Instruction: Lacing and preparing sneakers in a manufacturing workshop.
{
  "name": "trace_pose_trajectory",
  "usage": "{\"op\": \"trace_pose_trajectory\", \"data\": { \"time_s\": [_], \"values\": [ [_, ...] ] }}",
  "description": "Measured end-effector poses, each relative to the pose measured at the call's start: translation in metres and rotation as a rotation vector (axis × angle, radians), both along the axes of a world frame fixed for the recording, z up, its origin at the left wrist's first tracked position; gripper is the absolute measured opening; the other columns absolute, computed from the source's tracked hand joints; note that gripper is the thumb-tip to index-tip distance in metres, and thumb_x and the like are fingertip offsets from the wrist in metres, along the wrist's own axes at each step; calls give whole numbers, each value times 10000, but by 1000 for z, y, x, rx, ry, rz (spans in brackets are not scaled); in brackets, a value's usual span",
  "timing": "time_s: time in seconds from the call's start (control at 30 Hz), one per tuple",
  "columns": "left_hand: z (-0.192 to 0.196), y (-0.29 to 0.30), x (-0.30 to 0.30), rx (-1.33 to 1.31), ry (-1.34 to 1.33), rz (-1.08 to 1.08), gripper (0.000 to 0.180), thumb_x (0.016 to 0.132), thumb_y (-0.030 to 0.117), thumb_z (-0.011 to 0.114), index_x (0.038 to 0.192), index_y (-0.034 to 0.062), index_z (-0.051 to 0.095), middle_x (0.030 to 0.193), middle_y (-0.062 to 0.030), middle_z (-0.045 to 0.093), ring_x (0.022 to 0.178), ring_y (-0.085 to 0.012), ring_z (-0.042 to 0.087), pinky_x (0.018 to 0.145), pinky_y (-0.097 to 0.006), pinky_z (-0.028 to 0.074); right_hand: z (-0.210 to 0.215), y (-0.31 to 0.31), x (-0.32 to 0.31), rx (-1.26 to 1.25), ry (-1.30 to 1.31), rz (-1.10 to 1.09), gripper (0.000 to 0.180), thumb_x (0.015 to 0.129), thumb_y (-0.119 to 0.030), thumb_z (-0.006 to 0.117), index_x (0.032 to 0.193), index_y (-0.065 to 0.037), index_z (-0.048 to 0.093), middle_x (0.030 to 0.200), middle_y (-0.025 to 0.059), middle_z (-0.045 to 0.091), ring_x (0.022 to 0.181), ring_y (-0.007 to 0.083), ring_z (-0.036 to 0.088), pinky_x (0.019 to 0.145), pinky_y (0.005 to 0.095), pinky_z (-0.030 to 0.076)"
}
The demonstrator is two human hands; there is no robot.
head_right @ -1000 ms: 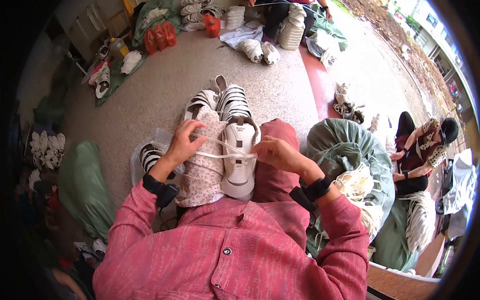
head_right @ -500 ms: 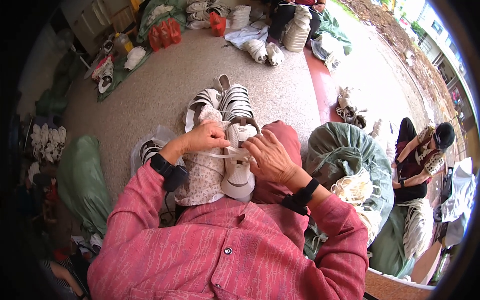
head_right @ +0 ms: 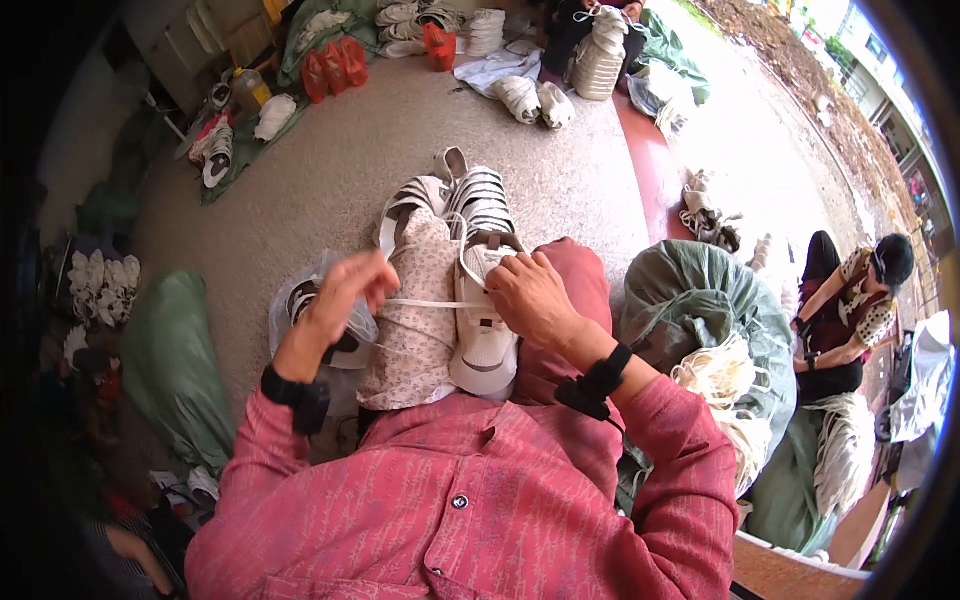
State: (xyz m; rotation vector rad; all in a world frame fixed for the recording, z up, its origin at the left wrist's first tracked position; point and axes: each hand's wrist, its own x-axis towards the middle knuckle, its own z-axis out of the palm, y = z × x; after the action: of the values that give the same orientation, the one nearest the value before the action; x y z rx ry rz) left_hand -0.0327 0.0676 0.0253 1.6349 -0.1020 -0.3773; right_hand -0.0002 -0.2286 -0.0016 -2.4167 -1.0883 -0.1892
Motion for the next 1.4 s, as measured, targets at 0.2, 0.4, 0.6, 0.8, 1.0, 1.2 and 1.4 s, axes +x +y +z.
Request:
{"op": "trace_pose_trajectory", "data": {
  "time_s": [0.2,0.4,0.6,0.8,1.0,1.2,1.4],
  "values": [
    [-30,-32,-57,-757,653,-211,648,966,493,406,1392,17,292,905,-55,568,639,-108,485,522,-240,423,-8,27,-3,-11,-54,-62,138,757,-123,581,864,-37,567,887,118,554,908,294,537,826,399,429],
    [-46,-6,-16,-1384,455,223,225,996,227,437,1047,36,543,714,-2,416,641,-111,433,555,-237,402,-18,26,8,-142,-58,-66,104,821,-108,551,874,-19,551,891,153,541,874,321,546,792,420,453],
    [-24,107,-25,-1037,108,568,121,964,172,490,967,93,581,855,-16,572,816,-145,564,741,-303,475,16,2,-4,434,768,40,139,926,-127,543,975,1,563,904,64,610,870,182,601,750,318,489],
    [-59,253,-56,-1097,-70,746,155,949,185,504,901,89,617,920,-53,631,896,-203,606,839,-373,487,39,-87,-11,1319,1053,23,179,935,-155,557,1061,-29,565,829,2,600,768,117,590,752,284,484],
    [-78,330,-86,-1243,-119,1109,173,953,156,493,934,34,614,780,-64,599,743,-183,589,670,-305,518,25,-253,-51,1837,657,-334,182,933,-151,556,1071,-34,583,798,3,582,770,91,547,742,269,476],
    [-54,292,-80,-877,-267,911,255,993,226,460,1116,35,574,586,55,325,435,-49,257,354,-203,184,-29,-306,-89,421,422,-1225,229,879,-122,608,1077,-16,567,721,66,596,502,128,562,433,240,457],
    [6,143,-21,136,-416,714,244,972,241,507,1039,51,644,650,73,447,532,-13,373,454,-182,294,-3,-150,-52,527,676,-606,108,870,-62,608,961,-5,623,775,32,597,660,81,550,523,233,462]
  ]
}}
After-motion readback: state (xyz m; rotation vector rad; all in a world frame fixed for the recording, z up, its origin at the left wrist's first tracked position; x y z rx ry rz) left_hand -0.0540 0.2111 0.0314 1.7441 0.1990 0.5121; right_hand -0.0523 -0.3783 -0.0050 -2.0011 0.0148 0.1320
